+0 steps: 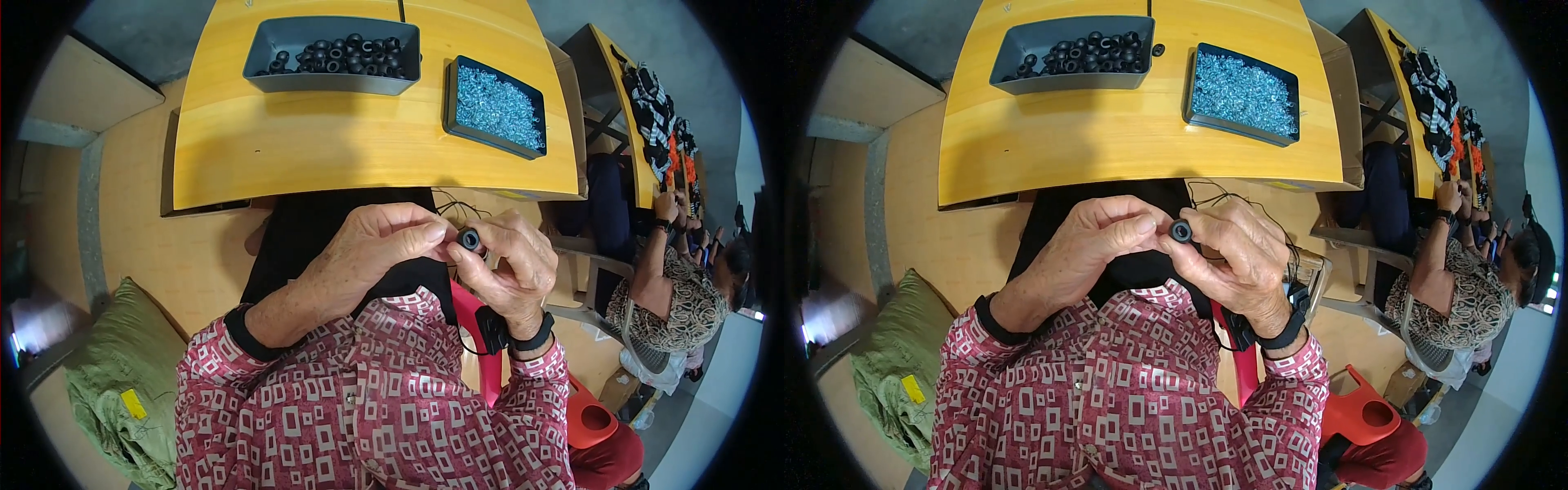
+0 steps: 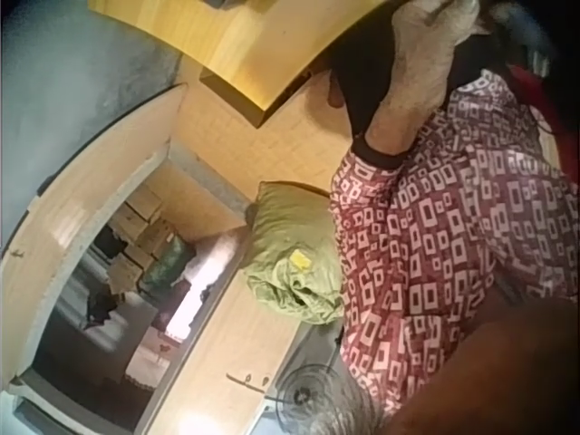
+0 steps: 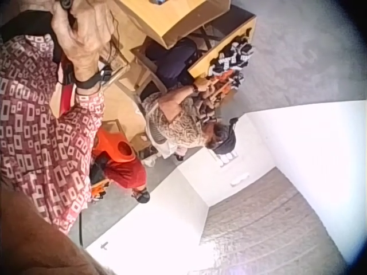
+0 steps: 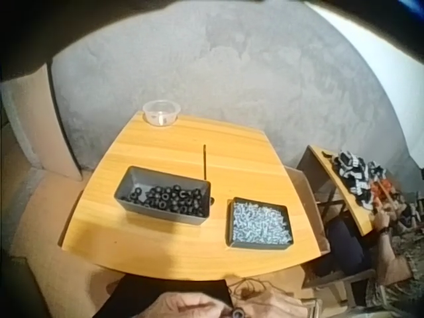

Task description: The person assembles small parts by taking black plastic pieces and small metal springs from trays, inserting the springs into the plastic pieces by hand, and placing the assembled parts into a box.

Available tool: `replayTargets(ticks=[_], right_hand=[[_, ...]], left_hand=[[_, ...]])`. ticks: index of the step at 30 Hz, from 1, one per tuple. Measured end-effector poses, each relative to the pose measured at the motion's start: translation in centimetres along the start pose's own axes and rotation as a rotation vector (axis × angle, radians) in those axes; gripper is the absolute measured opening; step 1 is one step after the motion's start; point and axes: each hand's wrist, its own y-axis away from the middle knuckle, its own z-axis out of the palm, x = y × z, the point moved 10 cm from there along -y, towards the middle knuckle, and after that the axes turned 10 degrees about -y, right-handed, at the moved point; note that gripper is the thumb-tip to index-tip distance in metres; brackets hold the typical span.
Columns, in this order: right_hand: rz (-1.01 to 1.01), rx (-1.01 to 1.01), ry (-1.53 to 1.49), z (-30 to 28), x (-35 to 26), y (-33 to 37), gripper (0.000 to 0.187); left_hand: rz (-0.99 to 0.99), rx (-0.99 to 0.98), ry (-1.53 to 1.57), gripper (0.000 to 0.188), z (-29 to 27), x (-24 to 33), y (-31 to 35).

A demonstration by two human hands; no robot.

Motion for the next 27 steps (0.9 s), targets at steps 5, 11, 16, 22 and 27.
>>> replayTargets(ticks=[5,11,16,22,27], right_hand=[[-0.032,0.004,0.038,0.0,-0.6,-0.1,0.024],[-0.093,0.026,0.038,-0.4,-0.8,0.2,0.025],[-0.104,0.030,0.124,-0.7,-1.1,0.4,0.027],[-0.146,0.031,0.239,-1.1,-1.6,-0.1,0.028],[-0.153,0.050,0.256,-1.6,-1.3,-0.2,0.029]], left_hand=[[0.023,-0.005,-0.006,0.026,0.3,0.3,0.0],[0.050,-0.009,-0.113,0.025,0.7,0.9,0.2],[0.055,-0.005,-0.149,0.023,1.1,1.2,0.4],[0.055,0.015,-0.157,0.022,1.0,1.5,0.3],[0.041,0.035,-0.142,0.023,0.9,1.3,0.2]])
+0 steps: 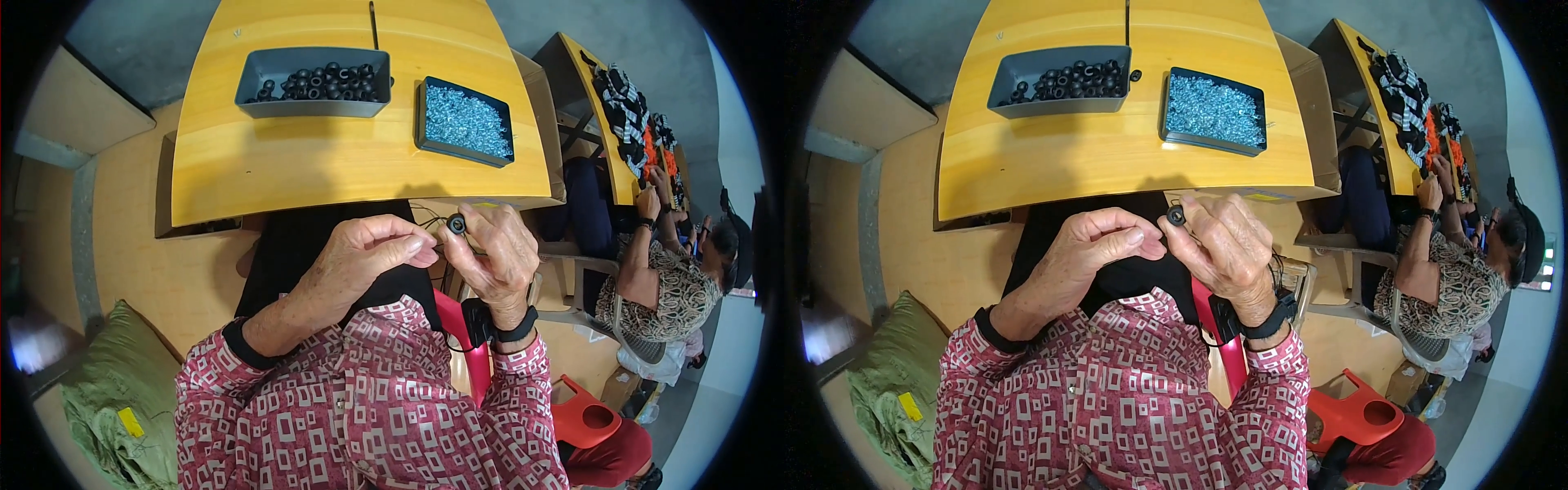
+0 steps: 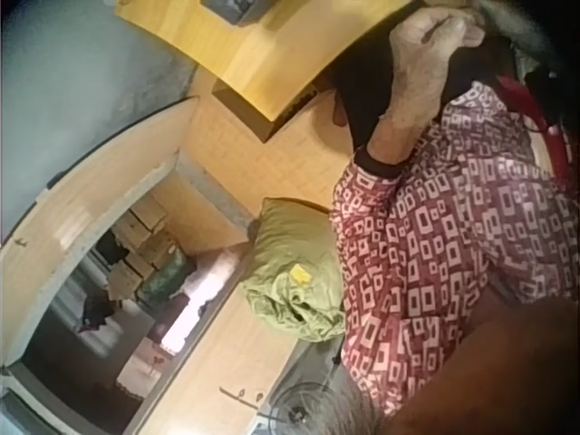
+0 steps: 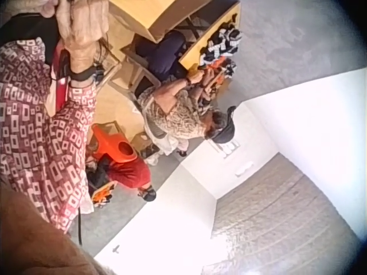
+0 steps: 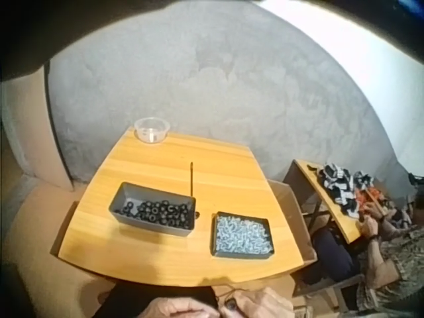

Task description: The person assembles small parts by taking black plastic pieces and small metal springs from trays, inserting the springs into the plastic pieces by hand, and placing the assembled parts into a box.

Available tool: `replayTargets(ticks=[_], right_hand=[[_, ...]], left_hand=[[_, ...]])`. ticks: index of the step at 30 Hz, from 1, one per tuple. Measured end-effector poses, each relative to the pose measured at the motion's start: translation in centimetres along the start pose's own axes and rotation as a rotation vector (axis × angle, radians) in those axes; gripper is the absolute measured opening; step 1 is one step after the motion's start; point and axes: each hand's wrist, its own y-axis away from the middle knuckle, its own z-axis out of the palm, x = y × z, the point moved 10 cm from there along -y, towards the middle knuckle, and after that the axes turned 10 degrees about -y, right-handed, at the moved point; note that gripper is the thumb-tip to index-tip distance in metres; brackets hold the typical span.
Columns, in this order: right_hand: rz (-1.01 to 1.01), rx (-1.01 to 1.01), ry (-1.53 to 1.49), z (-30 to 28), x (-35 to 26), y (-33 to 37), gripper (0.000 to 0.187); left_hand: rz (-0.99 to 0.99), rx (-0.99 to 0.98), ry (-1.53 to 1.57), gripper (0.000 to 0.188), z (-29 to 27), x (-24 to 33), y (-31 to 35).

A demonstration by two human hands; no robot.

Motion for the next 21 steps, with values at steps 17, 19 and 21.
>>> replayTargets(ticks=[17,19,21], right_hand=[[-0.044,0.074,-0.039,-0.82,0.48,-0.34,0.031],[-0.058,0.068,-0.015,-0.77,0.43,-0.31,0.029],[-0.048,0.072,-0.016,-0.74,0.64,-0.27,0.029]], left_hand=[[-0.022,-0.002,0.010,0.022,0.12,-0.25,0.02],[-0.022,-0.002,0.006,0.022,0.09,-0.20,-0.09],[-0.023,-0.003,0.001,0.022,0.10,-0.15,-0.16]])
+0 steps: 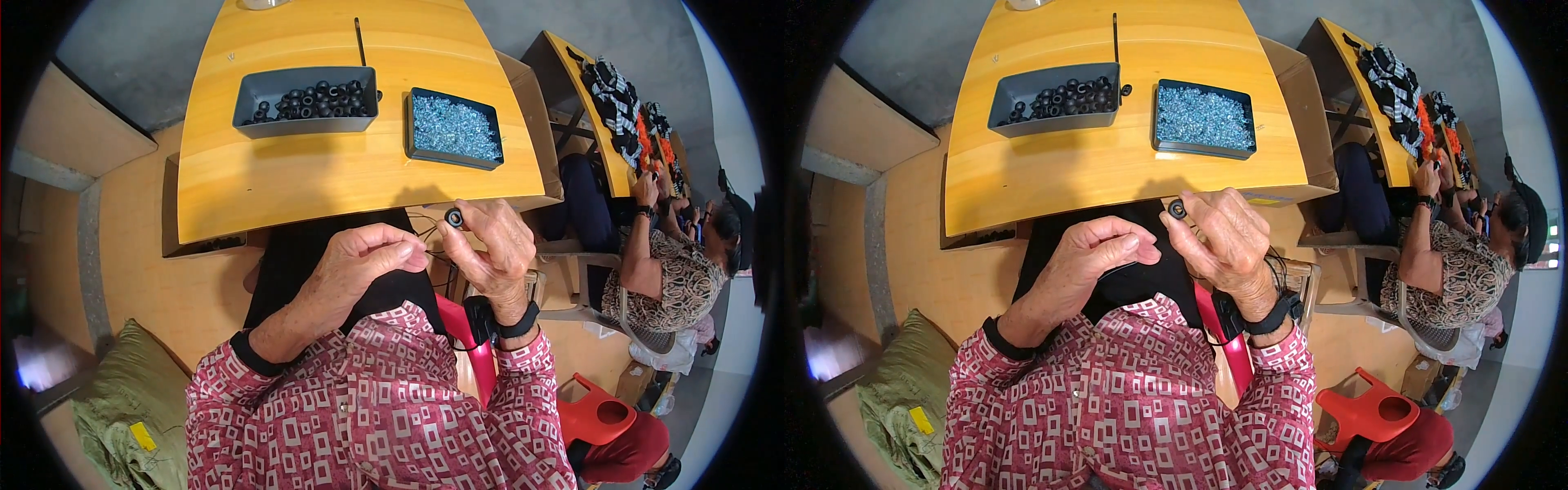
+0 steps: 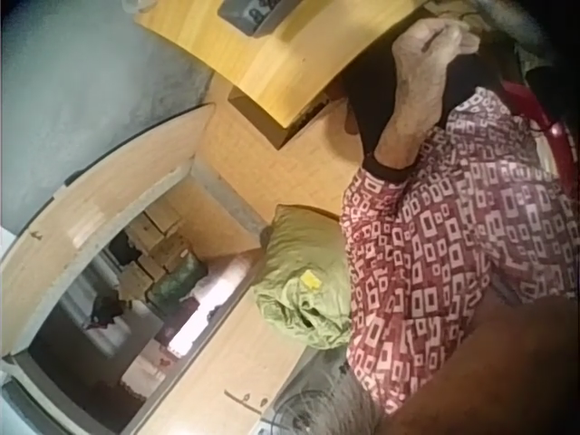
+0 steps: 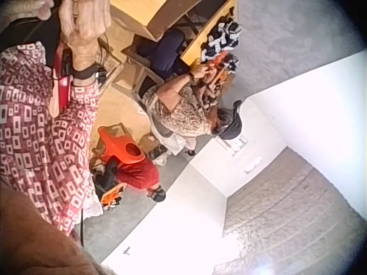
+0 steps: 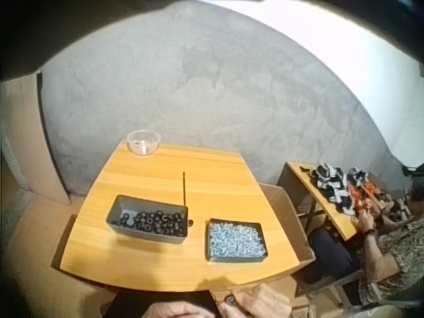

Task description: The person assembles small parts by taking black plastic pieces and small metal springs from trays, inserting the springs into the plastic pieces by hand, and placing the assembled parts into a box.

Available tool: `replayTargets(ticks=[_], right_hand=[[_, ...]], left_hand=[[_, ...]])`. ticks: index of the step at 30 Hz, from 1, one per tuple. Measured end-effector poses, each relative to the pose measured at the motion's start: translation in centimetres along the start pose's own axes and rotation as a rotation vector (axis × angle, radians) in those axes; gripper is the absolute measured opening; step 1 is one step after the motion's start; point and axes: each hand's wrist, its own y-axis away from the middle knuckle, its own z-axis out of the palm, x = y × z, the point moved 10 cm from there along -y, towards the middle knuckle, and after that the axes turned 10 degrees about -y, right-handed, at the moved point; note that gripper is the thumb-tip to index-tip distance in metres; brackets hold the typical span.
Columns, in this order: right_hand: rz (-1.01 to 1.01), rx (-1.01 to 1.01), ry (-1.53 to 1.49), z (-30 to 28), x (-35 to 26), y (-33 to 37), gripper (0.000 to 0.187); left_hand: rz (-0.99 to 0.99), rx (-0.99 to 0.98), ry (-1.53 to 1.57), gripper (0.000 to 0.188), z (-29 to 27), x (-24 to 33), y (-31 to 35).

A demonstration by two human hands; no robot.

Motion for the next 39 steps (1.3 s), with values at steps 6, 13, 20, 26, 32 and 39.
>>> replayTargets(ticks=[6,13,20,26,32,39], right_hand=[[-0.025,-0.020,0.001,0.2,-0.7,-0.7,0.028],[-0.063,-0.263,-0.023,3.9,-2.7,-0.2,0.039],[-0.091,-0.315,-0.076,6.0,-4.7,-1.4,0.044],[-0.024,-0.398,-0.044,7.0,-3.1,-0.5,0.036],[-0.037,-0.412,-0.044,7.0,-3.7,-1.6,0.033],[-0.051,-0.412,-0.029,6.3,-3.0,-3.1,0.032]], left_hand=[[0.000,0.021,-0.011,0.023,-0.3,-0.1,0.3],[0.129,0.096,0.017,0.030,-1.9,0.5,0.5],[0.148,0.259,0.168,0.021,-8.3,1.0,4.2],[0.385,0.790,0.188,0.020,-22.7,5.0,12.9],[0.230,0.976,0.078,0.034,-32.5,1.0,15.0],[0.138,1.090,-0.114,0.040,-31.7,0.1,13.9]])
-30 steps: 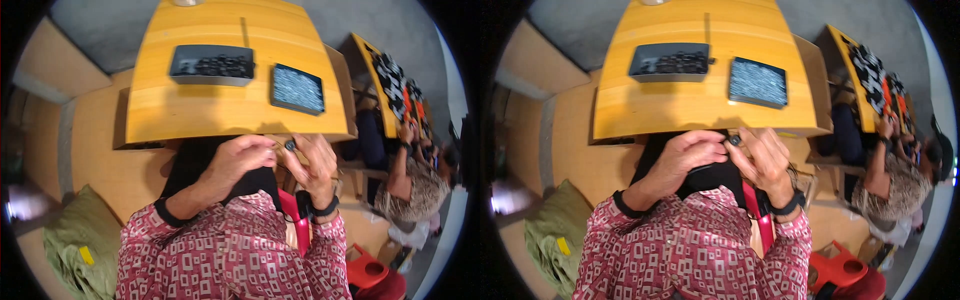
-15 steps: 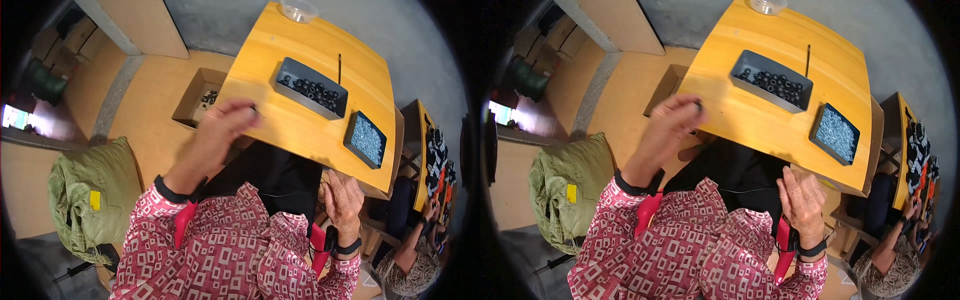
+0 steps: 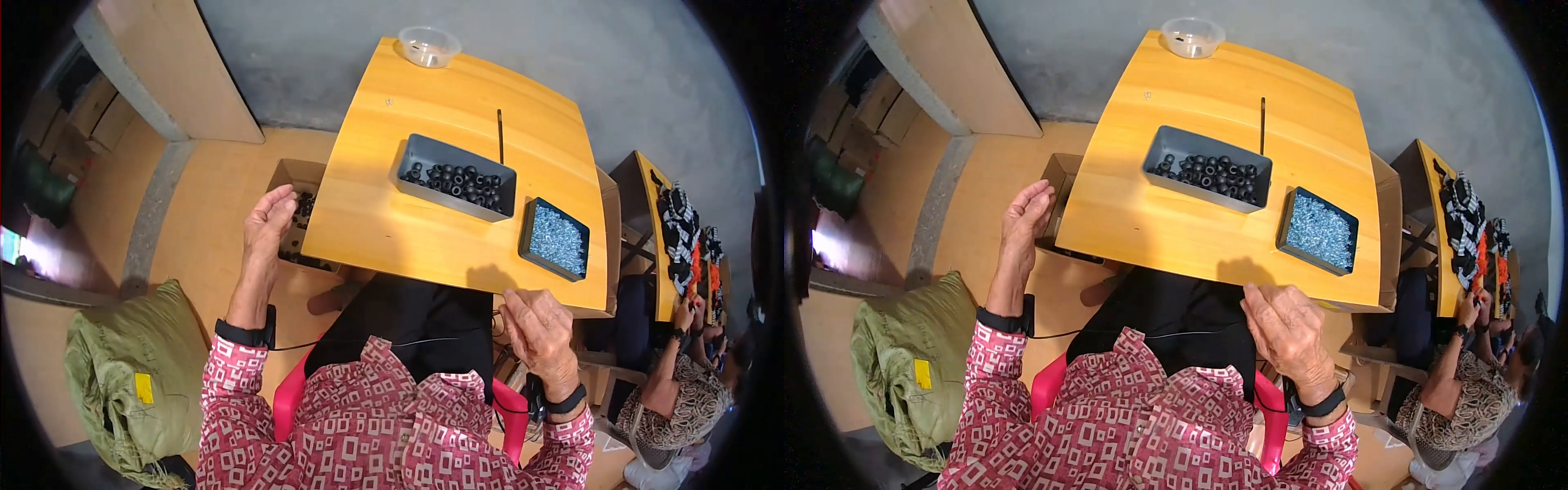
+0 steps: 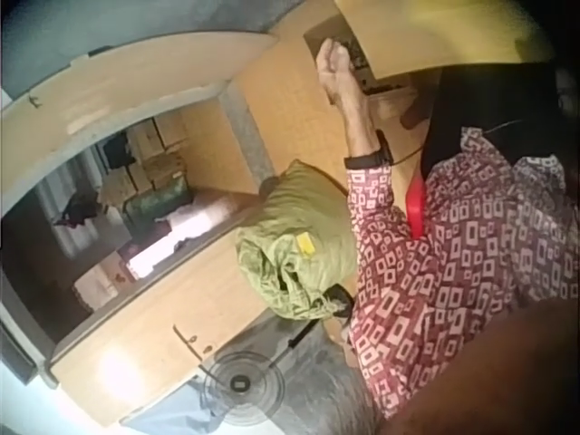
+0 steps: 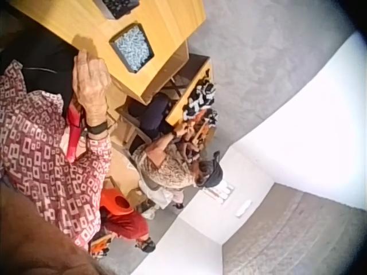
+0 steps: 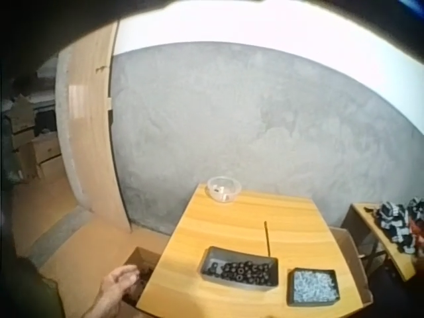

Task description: The person assembles small parts by taking black plastic pieces and small metal springs from trays, inserting the springs into the plastic pieces by hand, and placing the assembled parts into a box.

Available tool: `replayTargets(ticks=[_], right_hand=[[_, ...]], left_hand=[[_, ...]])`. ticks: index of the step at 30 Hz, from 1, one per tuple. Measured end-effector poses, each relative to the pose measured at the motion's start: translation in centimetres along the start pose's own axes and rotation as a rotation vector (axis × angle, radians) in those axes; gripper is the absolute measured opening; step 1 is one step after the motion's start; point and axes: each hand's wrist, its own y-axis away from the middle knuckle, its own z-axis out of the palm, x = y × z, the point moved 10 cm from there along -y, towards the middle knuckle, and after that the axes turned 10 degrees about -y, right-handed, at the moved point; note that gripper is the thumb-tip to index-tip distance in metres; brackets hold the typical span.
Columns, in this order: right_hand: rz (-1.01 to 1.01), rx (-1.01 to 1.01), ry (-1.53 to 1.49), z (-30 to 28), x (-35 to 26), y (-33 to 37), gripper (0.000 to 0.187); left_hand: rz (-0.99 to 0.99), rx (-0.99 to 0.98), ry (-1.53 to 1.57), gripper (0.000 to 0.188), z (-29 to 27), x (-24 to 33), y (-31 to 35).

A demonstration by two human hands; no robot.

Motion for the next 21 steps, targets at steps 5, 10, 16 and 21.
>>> replayTargets(ticks=[5,10,16,21], right_hand=[[-0.079,0.100,0.013,-1.9,1.8,-4.6,0.029],[0.213,0.033,-0.198,-1.2,8.0,-9.9,0.017],[0.090,-0.043,-0.202,2.2,9.7,-14.0,0.015],[0.028,-0.246,-0.062,7.0,9.5,-15.9,0.015]], left_hand=[[0.237,-0.198,0.125,0.025,4.8,5.1,3.6],[0.134,-0.430,0.094,0.020,10.3,6.5,7.3],[0.203,-0.531,0.047,0.018,13.8,6.7,7.6],[0.133,-0.561,0.100,0.018,14.6,5.5,7.3]])
